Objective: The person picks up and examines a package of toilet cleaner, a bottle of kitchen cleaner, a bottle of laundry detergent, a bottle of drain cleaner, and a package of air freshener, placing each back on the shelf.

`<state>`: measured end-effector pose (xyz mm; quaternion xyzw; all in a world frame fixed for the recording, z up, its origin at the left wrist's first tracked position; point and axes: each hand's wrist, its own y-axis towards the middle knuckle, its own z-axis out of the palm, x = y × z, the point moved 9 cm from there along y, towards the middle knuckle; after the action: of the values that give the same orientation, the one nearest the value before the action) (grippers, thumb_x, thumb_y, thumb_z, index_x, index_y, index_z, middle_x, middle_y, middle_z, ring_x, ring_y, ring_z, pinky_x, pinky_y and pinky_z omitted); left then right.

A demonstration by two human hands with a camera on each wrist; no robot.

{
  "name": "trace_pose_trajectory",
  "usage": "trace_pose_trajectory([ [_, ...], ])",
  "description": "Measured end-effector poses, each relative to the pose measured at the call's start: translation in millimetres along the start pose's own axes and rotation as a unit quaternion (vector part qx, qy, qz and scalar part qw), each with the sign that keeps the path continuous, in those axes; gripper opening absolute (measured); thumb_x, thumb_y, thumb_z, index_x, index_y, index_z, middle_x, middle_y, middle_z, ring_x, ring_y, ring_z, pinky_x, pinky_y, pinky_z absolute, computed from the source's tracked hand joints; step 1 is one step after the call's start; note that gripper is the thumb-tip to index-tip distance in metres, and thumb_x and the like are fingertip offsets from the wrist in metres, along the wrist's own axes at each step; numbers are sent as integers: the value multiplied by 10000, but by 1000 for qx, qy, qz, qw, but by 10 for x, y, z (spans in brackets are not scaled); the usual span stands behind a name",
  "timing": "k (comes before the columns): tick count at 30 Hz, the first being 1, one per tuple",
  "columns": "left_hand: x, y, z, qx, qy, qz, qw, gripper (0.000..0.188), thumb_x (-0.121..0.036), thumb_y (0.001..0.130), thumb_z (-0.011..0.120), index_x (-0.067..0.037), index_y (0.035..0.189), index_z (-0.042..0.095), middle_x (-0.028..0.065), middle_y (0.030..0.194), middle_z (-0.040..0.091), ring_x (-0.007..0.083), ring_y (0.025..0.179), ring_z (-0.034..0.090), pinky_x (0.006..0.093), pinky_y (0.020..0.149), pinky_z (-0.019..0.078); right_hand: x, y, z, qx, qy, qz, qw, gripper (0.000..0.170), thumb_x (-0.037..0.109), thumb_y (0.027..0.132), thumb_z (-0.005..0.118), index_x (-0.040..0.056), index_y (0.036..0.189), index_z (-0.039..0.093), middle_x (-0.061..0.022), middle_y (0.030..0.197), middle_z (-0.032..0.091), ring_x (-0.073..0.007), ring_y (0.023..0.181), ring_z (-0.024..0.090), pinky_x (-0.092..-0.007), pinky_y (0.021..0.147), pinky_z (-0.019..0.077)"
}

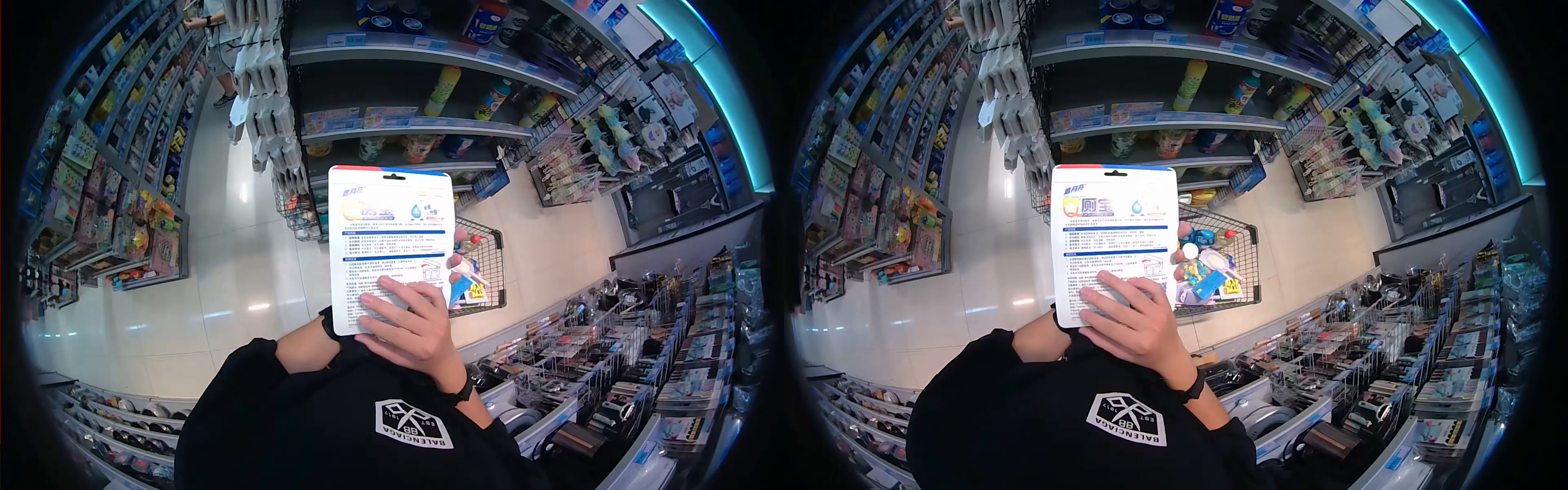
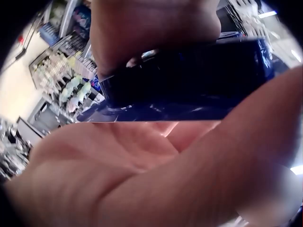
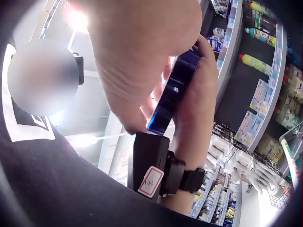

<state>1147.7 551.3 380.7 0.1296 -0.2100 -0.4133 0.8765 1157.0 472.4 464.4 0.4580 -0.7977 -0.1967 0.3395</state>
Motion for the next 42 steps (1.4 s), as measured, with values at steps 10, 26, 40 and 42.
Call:
trace_pose_trajectory([
  [10,-81,-34,92,-59,59,39,996,915,-693,1013,368,-84,1647,118,264,1653,225,483,1434,385,596,1151,398,-35,-36,64,5,14,-17,1000,218,96,774,854,108,965,749,-6,1202,755,-232,1237,670,-357,937,462],
  [26,-826,-755,-469,-456,439,344,693,728,-132,944,757,-65,1494,285,118,1306,571,200,1178,609,377,977,543,-1208,-993,173,-180,342,440,811,508,157,986,706,-53,1414,529,-116,1237,673,-148,1101,627,-306,976,502],
  [40,-619,-685,-293,-385,485,238,748,363,-175,1003,675,-16,1313,572,89,1228,694,145,1081,690,310,911,591,-1465,-1375,168,-291,559,448,634,568,143,973,678,18,1479,451,-105,1346,640,-201,1211,637,-404,1075,491],
  [42,-637,-676,-272,-378,489,234,750,375,-174,999,678,-22,1322,563,86,1228,692,146,1086,685,314,921,586,-1491,-1402,185,-287,572,446,626,576,141,957,699,27,1471,465,-102,1342,643,-204,1215,634,-401,1074,490],
])
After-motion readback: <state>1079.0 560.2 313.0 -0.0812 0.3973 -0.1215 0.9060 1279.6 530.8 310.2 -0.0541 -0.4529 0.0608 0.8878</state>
